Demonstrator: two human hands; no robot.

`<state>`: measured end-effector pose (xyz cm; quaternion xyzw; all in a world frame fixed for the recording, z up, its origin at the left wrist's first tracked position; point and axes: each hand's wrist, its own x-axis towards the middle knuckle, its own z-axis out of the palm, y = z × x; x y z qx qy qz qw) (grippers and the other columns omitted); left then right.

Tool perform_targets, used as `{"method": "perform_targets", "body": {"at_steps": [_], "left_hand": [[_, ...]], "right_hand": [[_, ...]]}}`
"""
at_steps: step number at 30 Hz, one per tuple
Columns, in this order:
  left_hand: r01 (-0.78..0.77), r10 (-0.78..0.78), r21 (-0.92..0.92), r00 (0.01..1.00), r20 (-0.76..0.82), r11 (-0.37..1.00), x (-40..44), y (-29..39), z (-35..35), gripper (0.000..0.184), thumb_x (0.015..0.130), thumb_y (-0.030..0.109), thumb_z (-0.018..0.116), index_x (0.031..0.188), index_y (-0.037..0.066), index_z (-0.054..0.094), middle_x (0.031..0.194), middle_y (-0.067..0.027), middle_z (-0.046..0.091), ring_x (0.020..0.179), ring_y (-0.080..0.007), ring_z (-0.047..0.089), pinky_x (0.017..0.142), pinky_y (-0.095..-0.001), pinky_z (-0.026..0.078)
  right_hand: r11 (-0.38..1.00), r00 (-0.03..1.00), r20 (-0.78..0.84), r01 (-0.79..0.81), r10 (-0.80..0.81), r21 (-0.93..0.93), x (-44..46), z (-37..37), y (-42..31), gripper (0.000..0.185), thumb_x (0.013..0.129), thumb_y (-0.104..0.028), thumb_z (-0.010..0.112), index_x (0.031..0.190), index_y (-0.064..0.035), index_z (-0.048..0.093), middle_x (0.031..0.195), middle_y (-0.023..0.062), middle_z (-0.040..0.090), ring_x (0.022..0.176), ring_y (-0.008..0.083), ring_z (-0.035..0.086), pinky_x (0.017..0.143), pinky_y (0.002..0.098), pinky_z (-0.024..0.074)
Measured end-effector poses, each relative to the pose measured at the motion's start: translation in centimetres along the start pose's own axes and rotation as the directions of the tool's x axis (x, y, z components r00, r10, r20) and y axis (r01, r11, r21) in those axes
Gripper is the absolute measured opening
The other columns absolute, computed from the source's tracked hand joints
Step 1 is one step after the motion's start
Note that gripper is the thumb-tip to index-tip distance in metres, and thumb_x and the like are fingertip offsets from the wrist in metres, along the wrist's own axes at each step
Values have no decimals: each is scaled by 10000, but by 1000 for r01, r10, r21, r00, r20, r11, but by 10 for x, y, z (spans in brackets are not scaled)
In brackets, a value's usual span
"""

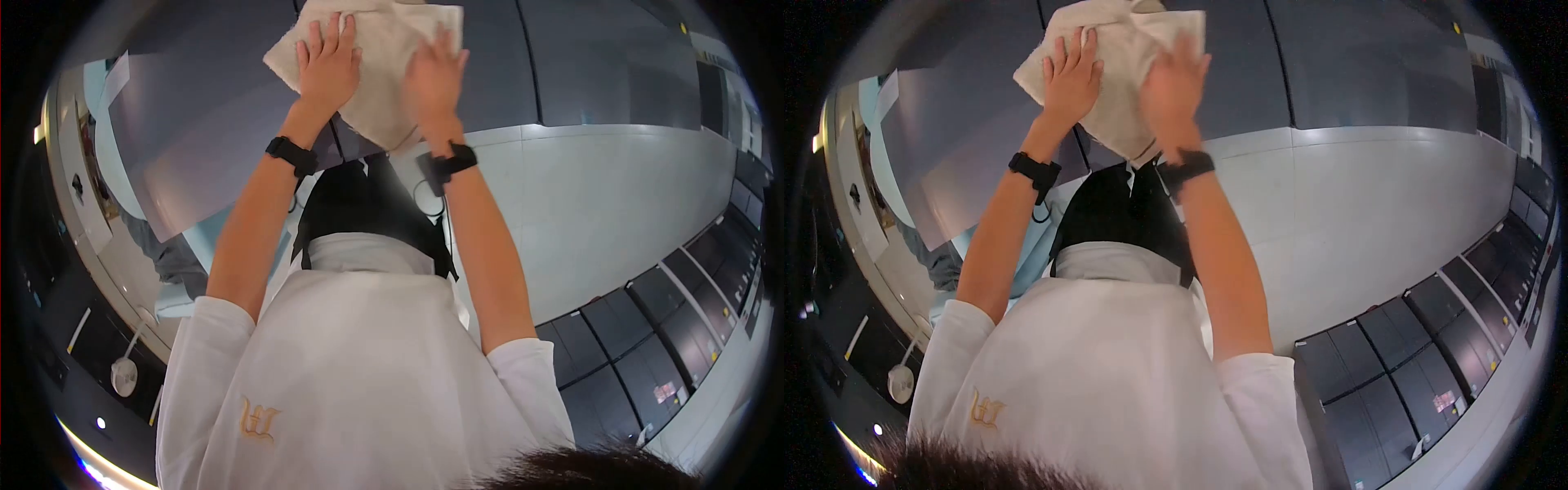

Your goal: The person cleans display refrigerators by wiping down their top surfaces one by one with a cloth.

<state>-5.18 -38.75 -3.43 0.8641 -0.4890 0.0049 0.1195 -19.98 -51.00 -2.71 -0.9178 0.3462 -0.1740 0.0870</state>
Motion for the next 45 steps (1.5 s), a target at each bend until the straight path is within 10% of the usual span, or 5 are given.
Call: {"method": "perform_targets", "body": {"at_steps": [9, 18, 22, 26, 45], "left_hand": [[-121, 128, -66, 985, 117, 991, -103, 2, -35, 640, 1032, 274, 582, 1603, 78, 372, 1707, -98, 290, 1554, -346, 302, 1224, -561, 290], [-238, 238, -8, 971, 21, 971, 25, -26, 15, 663, 1003, 318, 533, 1585, 39, 382, 1643, -173, 376, 1538, -382, 307, 1235, -577, 268], [-210, 179, 272, 975, 133, 939, -17, -10, -12, 603, 1026, 304, 547, 1579, 100, 419, 1690, -74, 323, 1544, -306, 318, 1231, -548, 288], [-112, 112, 1, 994, 2, 994, -80, -7, -18, 597, 1044, 302, 514, 1592, 95, 398, 1695, -73, 313, 1554, -300, 301, 1238, -558, 265], [138, -140, -29, 986, -95, 990, -24, 292, 56, 648, 1029, 334, 534, 1606, 87, 370, 1696, -120, 299, 1562, -371, 270, 1206, -673, 218]], "right_hand": [[985, 973, 169, 141, -155, 95, -107, -40, 4, 203, 929, -138, 627, 1090, -56, 719, 1552, 136, 514, 1480, 326, 434, 1178, 646, 333], [990, 996, -28, -81, 85, 118, -27, 5, -33, 359, 935, -172, 611, 1263, -49, 691, 1568, 194, 483, 1466, 419, 417, 1186, 670, 295], [978, 995, 21, 92, -97, 188, -64, 4, -59, 380, 915, -143, 630, 1276, -38, 685, 1542, 208, 502, 1455, 418, 426, 1181, 670, 298], [944, 972, 47, 210, -229, 256, -90, -26, -45, 358, 920, -113, 634, 1263, -21, 685, 1517, 137, 543, 1435, 367, 464, 1183, 649, 318], [992, 989, -75, 128, -129, -18, -22, -122, 271, 354, 939, -70, 599, 1285, -34, 663, 1593, 150, 461, 1489, 407, 406, 1227, 615, 281]]}}
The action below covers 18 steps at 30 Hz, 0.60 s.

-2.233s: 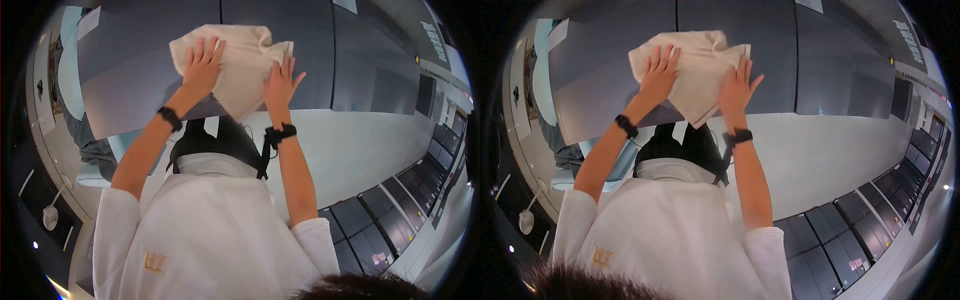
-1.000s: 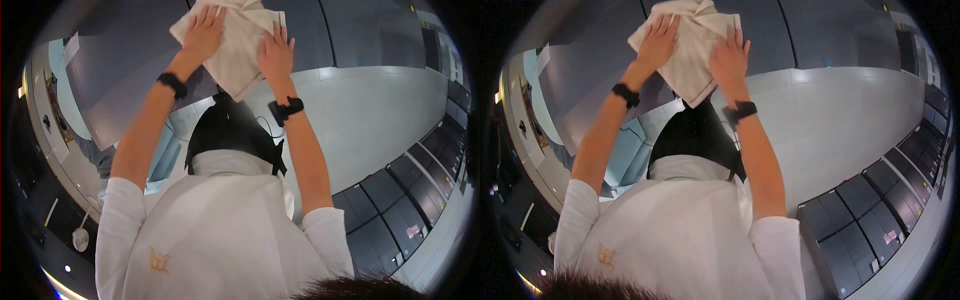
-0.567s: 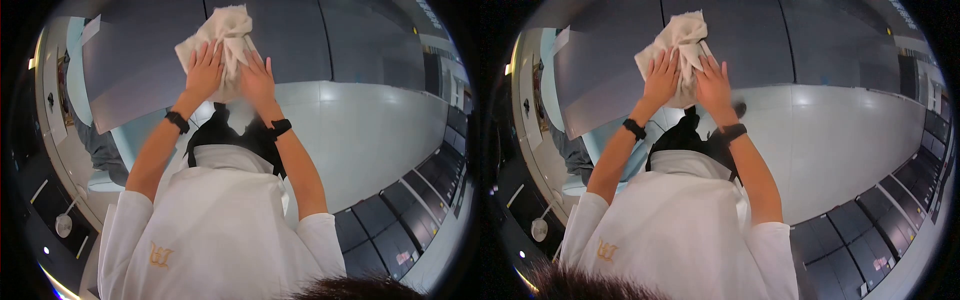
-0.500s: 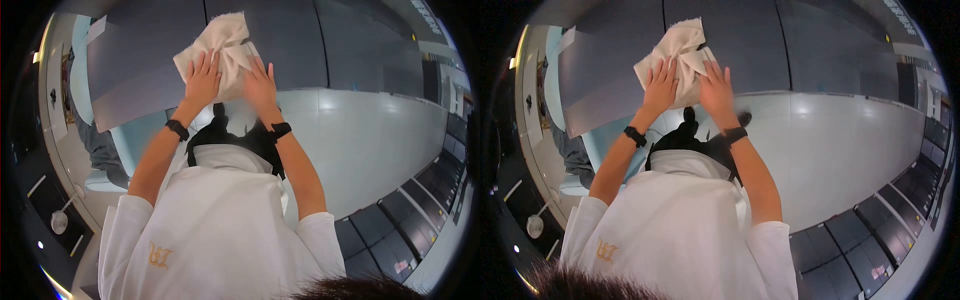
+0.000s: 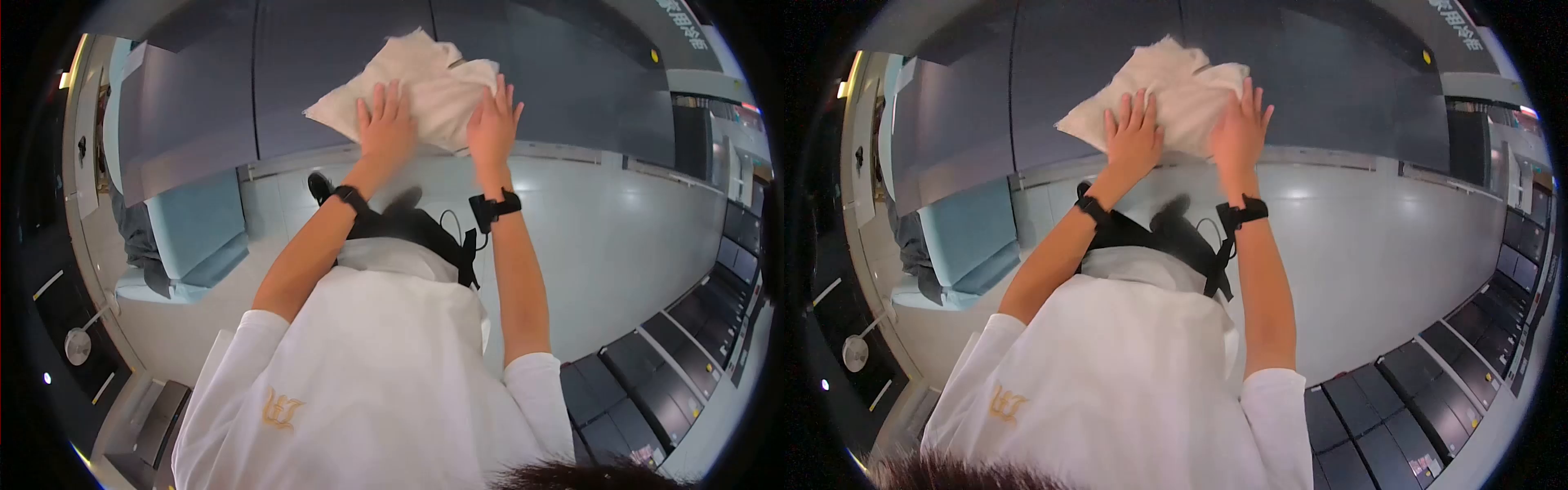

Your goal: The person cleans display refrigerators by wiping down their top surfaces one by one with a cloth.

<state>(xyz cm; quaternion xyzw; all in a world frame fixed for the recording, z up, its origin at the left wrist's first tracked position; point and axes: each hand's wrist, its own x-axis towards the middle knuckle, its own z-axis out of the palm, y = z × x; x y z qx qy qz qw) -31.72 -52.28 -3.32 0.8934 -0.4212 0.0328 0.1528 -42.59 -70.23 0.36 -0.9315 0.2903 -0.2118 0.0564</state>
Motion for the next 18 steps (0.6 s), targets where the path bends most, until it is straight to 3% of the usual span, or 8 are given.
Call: {"method": "perform_targets", "body": {"at_steps": [1, 7, 10, 15, 16, 18], "left_hand": [[-4, 4, -13, 1000, 23, 1000, 0, 21, 3, 644, 1027, 328, 535, 1602, 84, 376, 1692, -118, 307, 1561, -369, 270, 1207, -669, 218], [-18, 18, -13, 999, 33, 1000, 14, 60, 8, 635, 1019, 303, 550, 1590, 74, 393, 1673, -117, 338, 1549, -364, 292, 1210, -654, 231], [-42, 43, -41, 999, 16, 998, 14, 59, 9, 644, 1013, 302, 560, 1591, 75, 390, 1669, -128, 341, 1539, -368, 312, 1209, -657, 233], [-78, 76, -66, 997, -23, 995, 66, 51, 29, 643, 1012, 308, 540, 1591, 65, 396, 1659, -142, 364, 1534, -363, 313, 1200, -665, 231], [-51, 50, -85, 999, -8, 995, 72, 52, 29, 639, 1003, 280, 542, 1588, 63, 400, 1658, -154, 368, 1535, -364, 320, 1213, -643, 238], [-71, 72, -116, 997, 7, 991, 72, 50, 28, 635, 1004, 268, 538, 1592, 76, 397, 1662, -143, 365, 1542, -350, 316, 1224, -616, 243]], "right_hand": [[1000, 1000, -6, -23, 23, 15, -8, 0, 16, 354, 942, -69, 598, 1289, -35, 661, 1590, 152, 464, 1488, 408, 407, 1226, 616, 283], [998, 947, 319, 53, -38, -39, -26, -11, 69, 399, 946, -79, 590, 1339, -39, 643, 1572, 171, 480, 1484, 415, 403, 1218, 611, 300], [994, 968, 251, 57, -33, -89, -11, -6, 83, 421, 934, -84, 593, 1349, -32, 643, 1576, 194, 473, 1485, 416, 404, 1219, 607, 300], [987, 972, 172, -160, 160, -13, 25, 21, 44, 412, 938, -115, 575, 1326, -4, 658, 1567, 255, 467, 1473, 421, 425, 1210, 609, 309], [997, 976, 205, -59, 67, -45, 25, 26, 38, 403, 962, -144, 562, 1330, -11, 659, 1557, 233, 487, 1452, 420, 453, 1202, 611, 320], [997, 978, 204, 25, -39, 71, 13, 25, 25, 394, 989, -148, 550, 1344, -5, 642, 1544, 222, 502, 1446, 415, 457, 1195, 616, 328]]}}
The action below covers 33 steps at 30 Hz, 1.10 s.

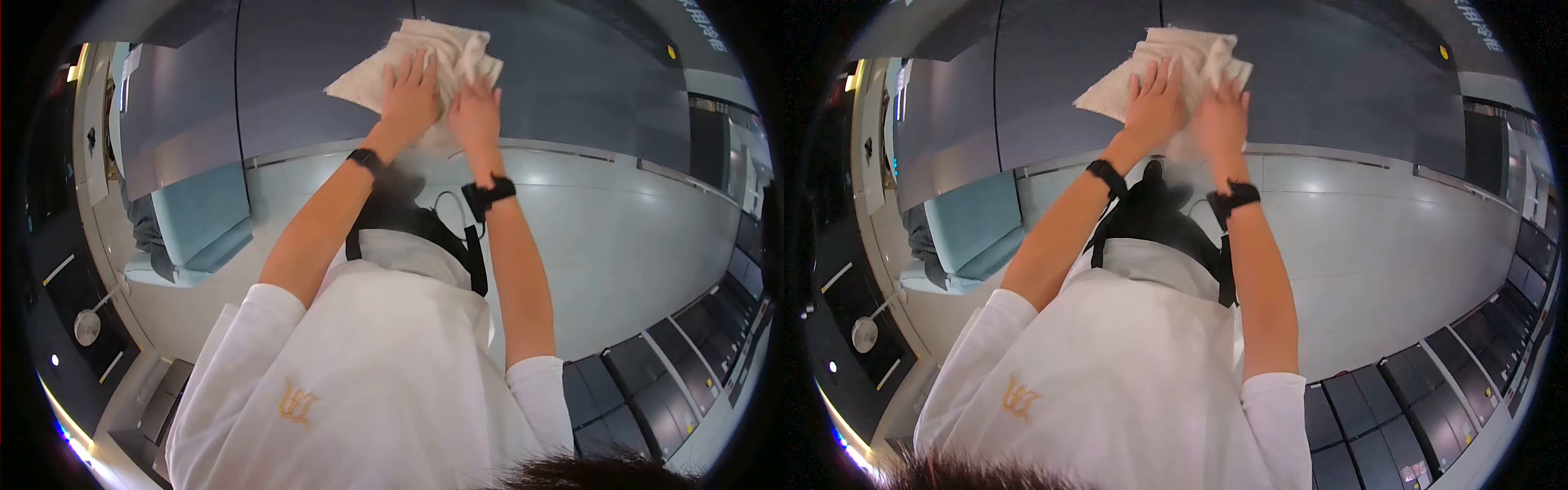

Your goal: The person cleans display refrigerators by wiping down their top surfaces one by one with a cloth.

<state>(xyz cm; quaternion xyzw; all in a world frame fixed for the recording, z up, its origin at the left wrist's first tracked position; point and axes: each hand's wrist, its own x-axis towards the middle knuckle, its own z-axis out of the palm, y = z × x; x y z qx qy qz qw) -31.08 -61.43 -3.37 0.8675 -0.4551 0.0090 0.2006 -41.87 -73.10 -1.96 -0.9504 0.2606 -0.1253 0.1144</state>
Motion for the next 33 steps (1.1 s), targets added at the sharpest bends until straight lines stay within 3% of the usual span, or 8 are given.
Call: {"method": "perform_targets", "body": {"at_steps": [4, 9, 13, 16, 19, 21, 26, 33], "left_hand": [[-17, 32, -161, 995, 94, 987, -20, -13, -23, 633, 1027, 247, 522, 1622, 121, 345, 1682, -121, 333, 1564, -342, 288, 1242, -578, 240], [-82, 84, -75, 996, 12, 994, 22, -42, 0, 605, 1016, 223, 525, 1599, 135, 392, 1656, -96, 385, 1510, -330, 370, 1198, -550, 311], [-61, 58, -71, 998, -38, 996, 113, -74, 35, 668, 980, 281, 527, 1577, 18, 385, 1616, -196, 415, 1518, -369, 343, 1230, -573, 262], [20, -22, -64, 999, -30, 998, 159, -77, 27, 651, 980, 258, 526, 1573, 23, 394, 1611, -185, 424, 1512, -361, 353, 1230, -574, 254], [-24, 23, -27, 999, -40, 999, 137, -73, 26, 658, 977, 251, 534, 1582, 37, 388, 1614, -180, 423, 1512, -366, 352, 1230, -585, 243], [-100, 99, 84, 995, 17, 991, 115, -71, 5, 601, 964, 246, 573, 1526, 62, 463, 1602, -136, 451, 1483, -338, 392, 1186, -573, 301], [-26, 31, -45, 993, 114, 999, 36, -27, -29, 596, 927, 297, 659, 1479, 105, 543, 1636, -62, 426, 1509, -300, 381, 1198, -572, 302], [-62, 66, -46, 994, 82, 997, 125, -17, 5, 675, 977, 257, 542, 1599, 58, 371, 1623, -185, 409, 1523, -378, 334, 1232, -606, 223]], "right_hand": [[992, 996, 67, 43, -51, 118, -35, -32, -3, 374, 1017, -157, 542, 1354, -24, 632, 1523, 205, 521, 1443, 407, 456, 1178, 644, 335], [979, 990, 143, 43, -14, -197, 8, -28, 46, 391, 1001, -189, 573, 1364, -56, 633, 1551, 191, 499, 1439, 397, 471, 1170, 660, 341], [989, 998, 41, -48, 54, -142, 110, 2, 60, 328, 1012, -175, 553, 1296, -42, 649, 1507, 200, 532, 1389, 392, 513, 1146, 669, 366], [993, 996, 85, 8, -18, 117, 157, 22, 44, 436, 889, -73, 641, 1323, -72, 677, 1377, 324, 595, 1214, 422, 621, 1143, 448, 443], [979, 979, 22, 201, -201, -39, 137, 28, -6, 315, 929, -103, 550, 1189, -64, 723, 1261, 245, 682, 1125, 437, 635, 1045, 508, 474], [970, 966, 153, 184, -209, 161, 105, 9, -10, 312, 1022, -183, 546, 1282, -48, 652, 1528, 188, 519, 1420, 369, 493, 1150, 674, 360], [987, 938, 342, 104, -57, -121, 52, -41, 39, 328, 1041, -204, 540, 1316, -64, 652, 1577, 176, 487, 1485, 349, 431, 1203, 625, 314], [997, 996, 83, -17, 23, -71, 156, -3, 122, 389, 1031, -190, 523, 1394, -98, 627, 1578, 183, 490, 1496, 355, 417, 1232, 610, 269]]}}
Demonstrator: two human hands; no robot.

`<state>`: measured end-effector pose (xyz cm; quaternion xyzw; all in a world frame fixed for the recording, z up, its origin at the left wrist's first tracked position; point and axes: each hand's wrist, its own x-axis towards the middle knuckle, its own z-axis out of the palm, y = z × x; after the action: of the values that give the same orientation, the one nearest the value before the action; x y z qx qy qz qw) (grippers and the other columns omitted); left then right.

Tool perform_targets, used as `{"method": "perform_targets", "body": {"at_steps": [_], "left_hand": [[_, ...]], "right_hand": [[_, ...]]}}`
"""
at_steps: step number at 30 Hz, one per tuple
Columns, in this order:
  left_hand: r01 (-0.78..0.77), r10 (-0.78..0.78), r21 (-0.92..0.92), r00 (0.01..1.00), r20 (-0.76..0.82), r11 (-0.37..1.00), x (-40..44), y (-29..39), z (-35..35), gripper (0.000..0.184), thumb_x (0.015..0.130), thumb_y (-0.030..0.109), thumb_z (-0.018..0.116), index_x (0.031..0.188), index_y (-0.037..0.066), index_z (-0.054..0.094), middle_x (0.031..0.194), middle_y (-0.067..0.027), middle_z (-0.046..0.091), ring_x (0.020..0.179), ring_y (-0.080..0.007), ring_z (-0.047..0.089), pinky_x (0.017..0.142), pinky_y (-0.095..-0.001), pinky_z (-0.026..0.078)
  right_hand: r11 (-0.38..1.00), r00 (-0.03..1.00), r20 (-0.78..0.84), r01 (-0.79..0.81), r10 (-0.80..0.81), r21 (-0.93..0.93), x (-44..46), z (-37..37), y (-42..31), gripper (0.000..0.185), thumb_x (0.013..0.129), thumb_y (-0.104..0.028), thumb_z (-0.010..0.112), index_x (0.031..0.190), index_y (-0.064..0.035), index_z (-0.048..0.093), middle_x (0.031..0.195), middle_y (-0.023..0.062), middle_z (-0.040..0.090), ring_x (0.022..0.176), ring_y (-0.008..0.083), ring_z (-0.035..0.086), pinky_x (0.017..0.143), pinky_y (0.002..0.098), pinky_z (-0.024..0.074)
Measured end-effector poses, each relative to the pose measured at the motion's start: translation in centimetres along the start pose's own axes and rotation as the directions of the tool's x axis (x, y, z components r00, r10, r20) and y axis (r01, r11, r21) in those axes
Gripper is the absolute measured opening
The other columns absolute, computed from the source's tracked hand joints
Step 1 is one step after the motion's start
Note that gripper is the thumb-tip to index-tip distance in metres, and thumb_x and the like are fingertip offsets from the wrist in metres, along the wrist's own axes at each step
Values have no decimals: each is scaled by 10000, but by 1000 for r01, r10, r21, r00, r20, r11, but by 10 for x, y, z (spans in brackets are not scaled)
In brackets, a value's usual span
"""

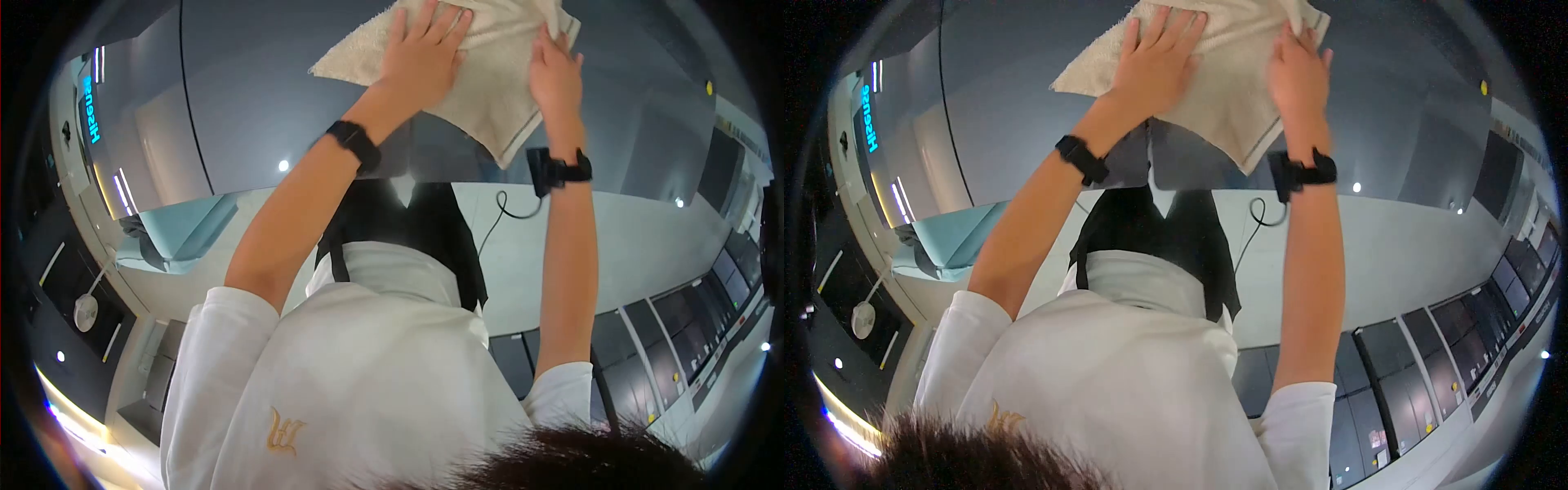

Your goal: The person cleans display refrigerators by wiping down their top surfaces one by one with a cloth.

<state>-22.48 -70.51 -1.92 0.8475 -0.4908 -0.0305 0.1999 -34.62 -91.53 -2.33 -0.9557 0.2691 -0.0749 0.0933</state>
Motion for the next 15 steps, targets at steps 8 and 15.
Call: {"method": "perform_targets", "body": {"at_steps": [8, 15], "left_hand": [[147, -142, 162, 989, -39, 976, -9, 38, 30, 605, 979, 274, 589, 1544, 95, 463, 1636, -126, 407, 1546, -340, 317, 1223, -596, 255], [194, -200, 175, 980, 19, 965, -60, 147, 42, 588, 1030, 275, 560, 1574, 89, 440, 1656, -129, 380, 1566, -336, 285, 1232, -610, 229]], "right_hand": [[903, 918, 75, 364, -389, 227, -25, -16, -20, 167, 975, -159, 558, 1044, -36, 648, 1422, 211, 596, 1398, 398, 501, 1184, 620, 351], [918, 920, 227, 242, -320, 314, -125, -85, 83, 352, 977, -179, 614, 1296, -36, 662, 1477, 184, 583, 1384, 359, 543, 1196, 629, 326]]}}
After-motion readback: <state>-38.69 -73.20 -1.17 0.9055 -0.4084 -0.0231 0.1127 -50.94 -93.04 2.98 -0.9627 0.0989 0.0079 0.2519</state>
